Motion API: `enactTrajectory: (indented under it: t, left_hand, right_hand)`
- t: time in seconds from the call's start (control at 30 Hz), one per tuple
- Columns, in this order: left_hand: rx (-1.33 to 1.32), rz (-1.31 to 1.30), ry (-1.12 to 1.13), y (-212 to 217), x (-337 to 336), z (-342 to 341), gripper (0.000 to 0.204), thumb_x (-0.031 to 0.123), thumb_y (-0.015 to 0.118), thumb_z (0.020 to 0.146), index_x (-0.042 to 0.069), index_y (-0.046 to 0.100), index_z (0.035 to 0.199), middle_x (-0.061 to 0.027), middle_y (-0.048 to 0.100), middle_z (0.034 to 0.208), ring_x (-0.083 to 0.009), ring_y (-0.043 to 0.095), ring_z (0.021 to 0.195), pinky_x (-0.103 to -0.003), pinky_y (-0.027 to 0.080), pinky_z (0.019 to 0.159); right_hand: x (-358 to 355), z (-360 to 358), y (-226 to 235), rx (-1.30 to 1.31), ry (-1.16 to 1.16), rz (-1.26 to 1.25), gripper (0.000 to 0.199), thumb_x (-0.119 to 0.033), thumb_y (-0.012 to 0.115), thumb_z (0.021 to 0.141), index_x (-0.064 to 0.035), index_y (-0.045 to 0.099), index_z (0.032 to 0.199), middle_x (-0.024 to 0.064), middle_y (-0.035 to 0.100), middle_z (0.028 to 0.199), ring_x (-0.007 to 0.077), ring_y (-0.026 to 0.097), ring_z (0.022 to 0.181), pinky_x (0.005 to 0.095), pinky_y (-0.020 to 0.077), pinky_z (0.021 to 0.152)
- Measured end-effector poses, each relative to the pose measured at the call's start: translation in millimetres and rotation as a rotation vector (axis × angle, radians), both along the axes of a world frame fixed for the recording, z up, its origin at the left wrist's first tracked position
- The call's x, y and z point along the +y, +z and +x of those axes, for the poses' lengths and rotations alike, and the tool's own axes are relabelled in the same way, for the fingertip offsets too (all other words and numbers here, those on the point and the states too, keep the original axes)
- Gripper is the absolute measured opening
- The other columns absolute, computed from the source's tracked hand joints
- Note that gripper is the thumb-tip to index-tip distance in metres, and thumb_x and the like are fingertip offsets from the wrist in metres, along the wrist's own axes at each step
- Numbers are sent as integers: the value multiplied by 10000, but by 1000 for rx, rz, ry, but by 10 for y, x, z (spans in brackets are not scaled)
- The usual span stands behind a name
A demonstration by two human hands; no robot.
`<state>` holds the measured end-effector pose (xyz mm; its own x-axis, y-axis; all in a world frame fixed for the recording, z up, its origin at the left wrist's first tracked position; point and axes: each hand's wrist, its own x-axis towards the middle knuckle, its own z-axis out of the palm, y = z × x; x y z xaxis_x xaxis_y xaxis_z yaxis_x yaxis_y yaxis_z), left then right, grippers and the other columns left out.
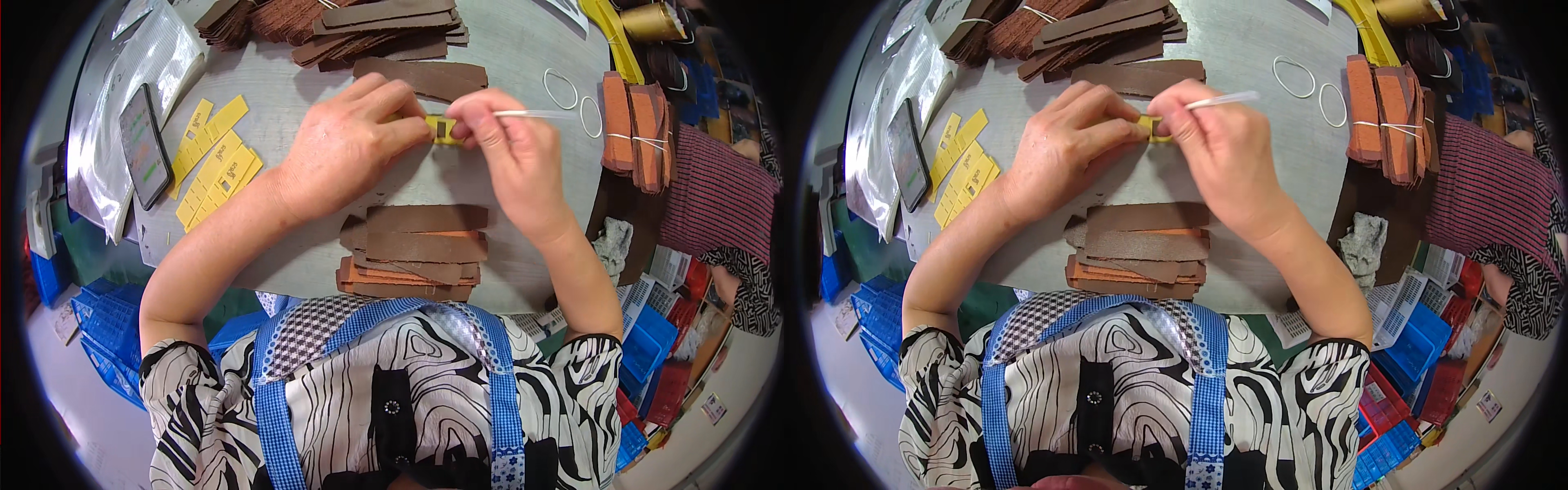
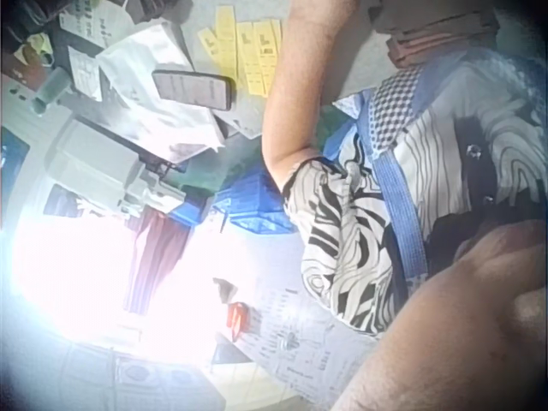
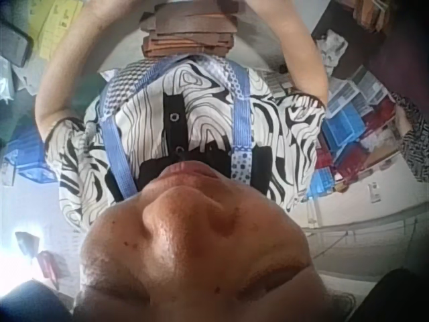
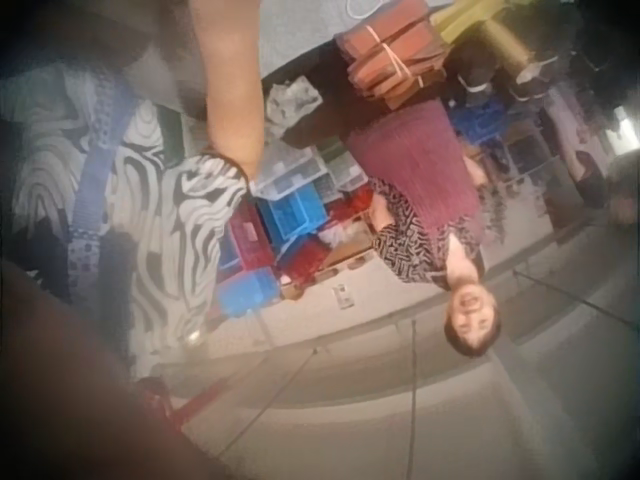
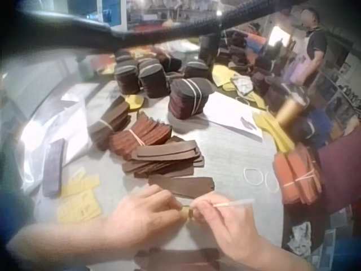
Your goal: Bundling stacks of leather shoe pieces together using a white cord and yellow tracking labels.
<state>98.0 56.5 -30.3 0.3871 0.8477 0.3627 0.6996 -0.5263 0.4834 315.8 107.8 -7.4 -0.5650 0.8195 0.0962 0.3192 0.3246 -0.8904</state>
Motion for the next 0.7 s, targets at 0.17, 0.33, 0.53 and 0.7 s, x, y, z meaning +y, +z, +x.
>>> enactTrajectory:
  t: [0.17,0.33,0.53,0.7]
  left_hand:
    - [-95,-173,-190,119,-234,53,136,98,781,816,92,743,946,-38,689,1003,-260,658,908,-376,561,760]
    - [-210,-329,-232,306,-377,-55,222,27,801,778,94,764,987,-55,694,1026,-270,672,953,-381,556,790]
    - [-193,-161,-36,265,-207,-91,312,-37,793,775,109,770,1050,-70,691,1056,-283,668,968,-370,546,815]
    - [-73,-13,22,80,-72,-4,240,44,795,797,124,767,1021,-33,688,1029,-262,649,930,-376,548,795]
  right_hand:
    - [120,-24,-83,-172,-10,581,194,-79,664,923,-100,734,1102,45,718,948,252,643,833,358,539,730]
    - [-116,101,-165,-254,47,658,310,-41,678,824,-117,731,1120,19,708,913,245,635,858,356,535,723]
    - [-78,320,-103,58,-182,187,291,-230,512,1108,-77,716,1247,57,649,862,136,597,827,272,501,728]
    - [-96,354,-160,143,-209,67,377,-307,487,1124,-11,716,1169,31,636,855,107,581,756,251,504,716]
